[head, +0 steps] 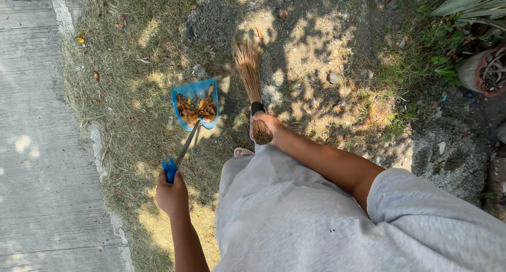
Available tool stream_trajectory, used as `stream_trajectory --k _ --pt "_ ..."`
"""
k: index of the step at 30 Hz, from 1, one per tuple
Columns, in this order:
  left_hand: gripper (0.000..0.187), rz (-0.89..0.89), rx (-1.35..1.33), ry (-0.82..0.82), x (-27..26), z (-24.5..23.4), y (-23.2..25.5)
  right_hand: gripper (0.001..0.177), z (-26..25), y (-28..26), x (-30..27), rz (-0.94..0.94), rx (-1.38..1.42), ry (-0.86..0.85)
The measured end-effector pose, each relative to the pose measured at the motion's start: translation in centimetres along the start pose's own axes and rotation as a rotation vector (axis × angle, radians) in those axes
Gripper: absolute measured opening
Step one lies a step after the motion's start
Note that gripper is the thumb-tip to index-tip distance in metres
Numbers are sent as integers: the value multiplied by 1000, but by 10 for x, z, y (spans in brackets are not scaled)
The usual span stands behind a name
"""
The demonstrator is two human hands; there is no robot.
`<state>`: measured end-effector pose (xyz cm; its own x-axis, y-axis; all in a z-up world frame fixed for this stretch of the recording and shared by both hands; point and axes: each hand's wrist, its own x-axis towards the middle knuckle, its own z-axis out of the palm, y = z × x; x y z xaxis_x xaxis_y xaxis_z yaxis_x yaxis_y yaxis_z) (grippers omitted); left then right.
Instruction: The person sweeps dried leaves and debris from a yard into a dustpan using a small broom and moves them into a pile near potted plants.
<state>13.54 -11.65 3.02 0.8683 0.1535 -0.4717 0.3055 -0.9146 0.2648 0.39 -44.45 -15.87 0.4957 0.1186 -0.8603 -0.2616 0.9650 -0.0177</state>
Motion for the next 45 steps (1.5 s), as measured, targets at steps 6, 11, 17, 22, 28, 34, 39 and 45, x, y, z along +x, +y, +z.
stream_trajectory --k 6,11,17,22,28,34,39,45 --pt "44 112 63 30 34 -4 17 21 30 -14 -10 -5 -126 2" --pt "46 188 -93 -12 62 -16 24 29 19 -56 21 45 81 49" --pt "46 518 11 32 107 -24 32 29 24 -41 -34 -230 22 179" --pt "52 373 103 -68 133 -34 48 32 48 -20 -17 -203 65 -74" --pt "52 450 173 -84 160 -41 45 34 45 -66 54 -69 143 39" --pt "52 564 213 -60 172 -36 38 36 36 -70 15 -340 -6 151" --pt "52 644 225 -30 181 -40 51 32 33 -33 -49 -278 15 137" --pt "55 519 357 -157 171 -54 110 31 -21 -66 -22 -104 163 113"
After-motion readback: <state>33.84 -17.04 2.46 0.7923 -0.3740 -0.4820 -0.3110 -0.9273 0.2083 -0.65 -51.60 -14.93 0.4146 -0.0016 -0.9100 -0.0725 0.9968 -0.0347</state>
